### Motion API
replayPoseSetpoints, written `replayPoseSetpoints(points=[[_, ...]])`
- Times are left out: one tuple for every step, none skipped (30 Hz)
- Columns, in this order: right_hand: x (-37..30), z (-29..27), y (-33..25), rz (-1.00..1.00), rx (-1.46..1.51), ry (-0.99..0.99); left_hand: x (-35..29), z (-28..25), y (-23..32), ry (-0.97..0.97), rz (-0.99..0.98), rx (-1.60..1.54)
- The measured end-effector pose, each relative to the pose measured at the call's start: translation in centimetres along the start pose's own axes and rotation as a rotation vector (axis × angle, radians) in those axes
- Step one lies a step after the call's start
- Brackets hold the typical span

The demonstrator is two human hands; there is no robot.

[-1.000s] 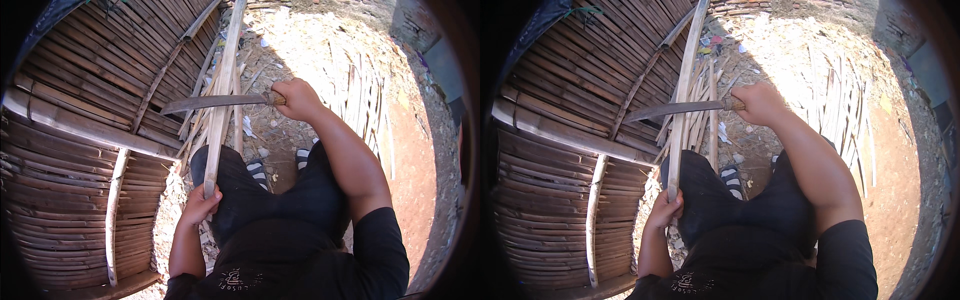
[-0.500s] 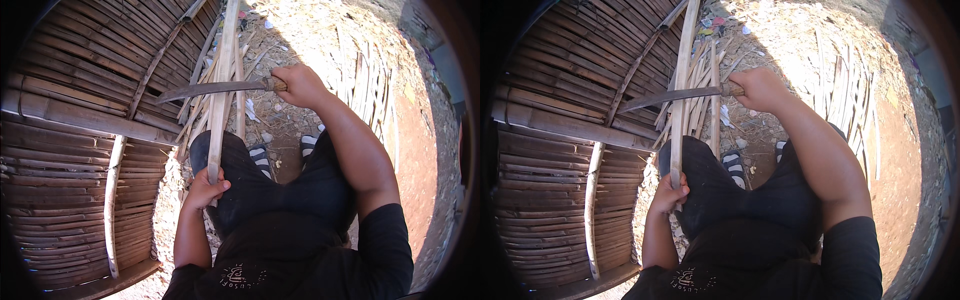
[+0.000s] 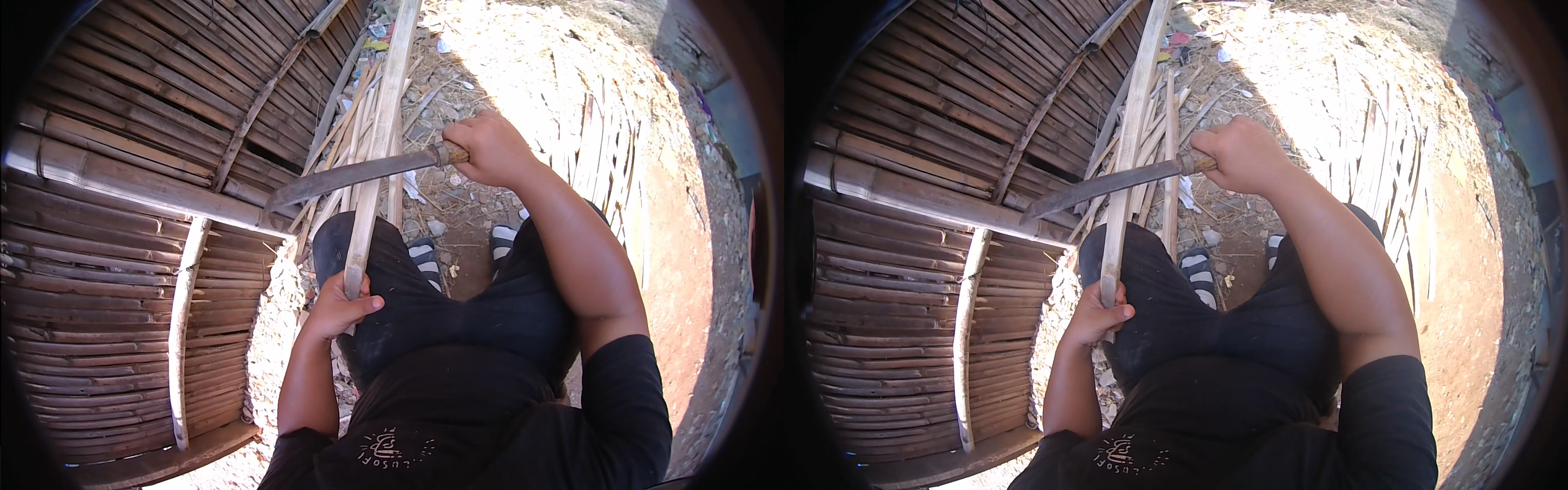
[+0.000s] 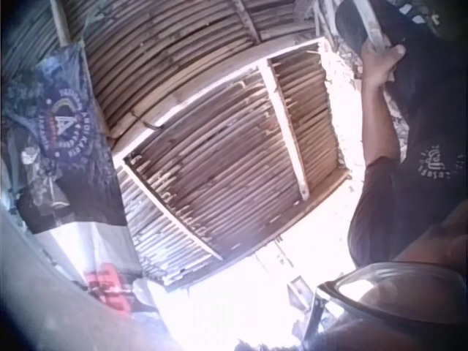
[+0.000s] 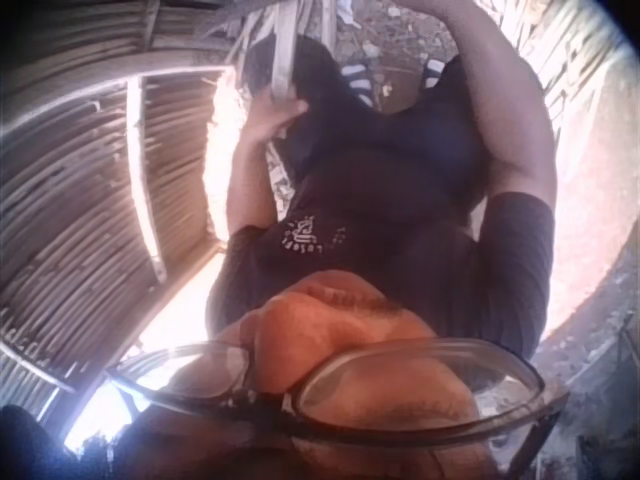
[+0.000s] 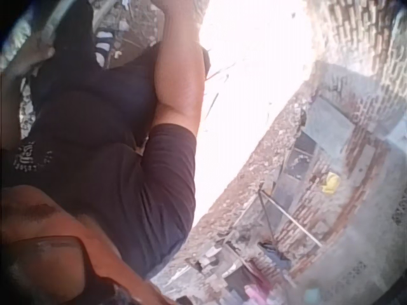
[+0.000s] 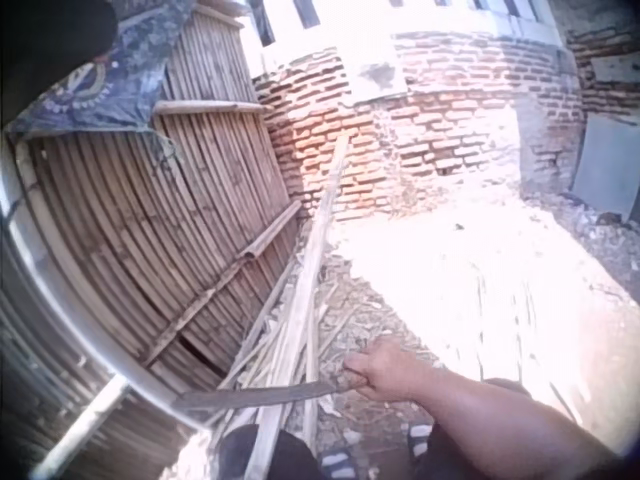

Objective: The person splits thin bamboo strips with a knife while holding them against their lap.

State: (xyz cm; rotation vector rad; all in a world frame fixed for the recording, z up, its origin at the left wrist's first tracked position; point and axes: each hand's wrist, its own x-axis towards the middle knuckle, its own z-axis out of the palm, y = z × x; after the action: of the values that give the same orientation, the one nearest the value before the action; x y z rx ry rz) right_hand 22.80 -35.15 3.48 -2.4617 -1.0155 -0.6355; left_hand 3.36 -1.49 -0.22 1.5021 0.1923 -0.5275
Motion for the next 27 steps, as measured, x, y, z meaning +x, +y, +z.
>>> replayPoseSetpoints(points=[[-0.1, -0.5, 0.3, 0.120, 0.041, -0.015, -0.1, 0.1, 0.1, 0.007, -0.007, -0.003], [-0.3, -0.7, 0.7, 0.176, 0.068, -0.009, -0.2, 0.2, 0.2, 0.014, -0.013, -0.006], [-0.5, -0.8, 1.0, 0.231, 0.093, -0.005, -0.1, 0.2, 0.2, 0.012, -0.011, -0.003], [-0.6, -0.8, 1.3, 0.287, 0.118, 0.000, -0.1, 0.2, 0.1, 0.009, -0.008, -0.001], [-0.7, -0.8, 1.3, 0.249, 0.117, 0.010, -0.1, 0.2, 0.1, 0.007, -0.005, 0.002], [-0.9, -0.6, 1.3, 0.212, 0.117, 0.020, -0.1, 0.3, 0.1, 0.006, -0.001, 0.014], [-1.0, -0.6, 1.3, 0.174, 0.117, 0.029, -0.1, 0.4, 0.2, 0.004, 0.003, 0.026], [-1.0, -0.4, 1.2, 0.115, 0.092, 0.014, -0.1, 0.4, 0.2, 0.003, 0.007, 0.038], [-0.8, -0.2, 0.7, 0.053, 0.069, -0.001, -0.2, 0.4, 0.1, 0.005, 0.010, 0.039], [-0.6, -0.1, 0.2, -0.008, 0.047, -0.016, -0.1, 0.3, -0.1, 0.007, 0.014, 0.041], [-0.6, 0.1, -0.6, -0.067, 0.040, -0.009, -0.1, 0.2, -0.2, 0.009, 0.017, 0.043], [-0.5, 0.3, -1.4, -0.108, 0.048, -0.050, -0.1, 0.2, -0.2, 0.016, 0.016, 0.044], [-0.4, 0.5, -2.2, -0.149, 0.056, -0.092, -0.1, 0.2, -0.2, 0.023, 0.014, 0.044], [-0.3, 0.7, -2.7, -0.190, 0.063, -0.134, -0.1, 0.2, -0.2, 0.030, 0.012, 0.044], [-0.1, 0.8, -3.0, -0.216, 0.046, -0.133, -0.2, 0.2, -0.2, 0.032, 0.012, 0.039], [0.0, 0.9, -3.3, -0.243, 0.029, -0.132, -0.3, 0.2, -0.2, 0.033, 0.011, 0.033], [0.0, 1.0, -3.4, -0.269, 0.012, -0.131, -0.3, 0.2, -0.2, 0.035, 0.011, 0.027], [0.1, 0.8, -3.2, -0.236, 0.006, -0.120, -0.3, 0.3, -0.1, 0.044, 0.016, 0.053], [0.1, 0.4, -2.6, -0.204, -0.001, -0.110, -0.3, 0.5, 0.1, 0.053, 0.021, 0.079], [0.1, 0.1, -2.0, -0.171, -0.006, -0.099, -0.3, 0.6, 0.2, 0.062, 0.026, 0.105], [-0.1, -0.2, -1.1, -0.067, 0.007, -0.067, -0.3, 0.8, 0.1, 0.066, 0.029, 0.107], [-0.3, -0.5, -0.2, 0.037, 0.020, -0.034, -0.3, 0.8, 0.1, 0.070, 0.032, 0.109], [-0.6, -0.7, 0.4, 0.141, 0.033, -0.001, -0.2, 0.9, 0.1, 0.074, 0.035, 0.111], [-0.6, -1.0, 0.5, 0.194, 0.046, 0.002, -0.2, 1.0, 0.1, 0.081, 0.027, 0.115], [-0.6, -1.5, 0.7, 0.248, 0.058, 0.005, -0.2, 1.0, 0.2, 0.088, 0.018, 0.118], [-0.5, -1.8, 0.7, 0.301, 0.071, 0.008, -0.2, 1.1, 0.2, 0.095, 0.010, 0.122], [-0.6, -1.7, 0.7, 0.263, 0.062, 0.012, -0.2, 1.1, 0.1, 0.102, 0.013, 0.139]])
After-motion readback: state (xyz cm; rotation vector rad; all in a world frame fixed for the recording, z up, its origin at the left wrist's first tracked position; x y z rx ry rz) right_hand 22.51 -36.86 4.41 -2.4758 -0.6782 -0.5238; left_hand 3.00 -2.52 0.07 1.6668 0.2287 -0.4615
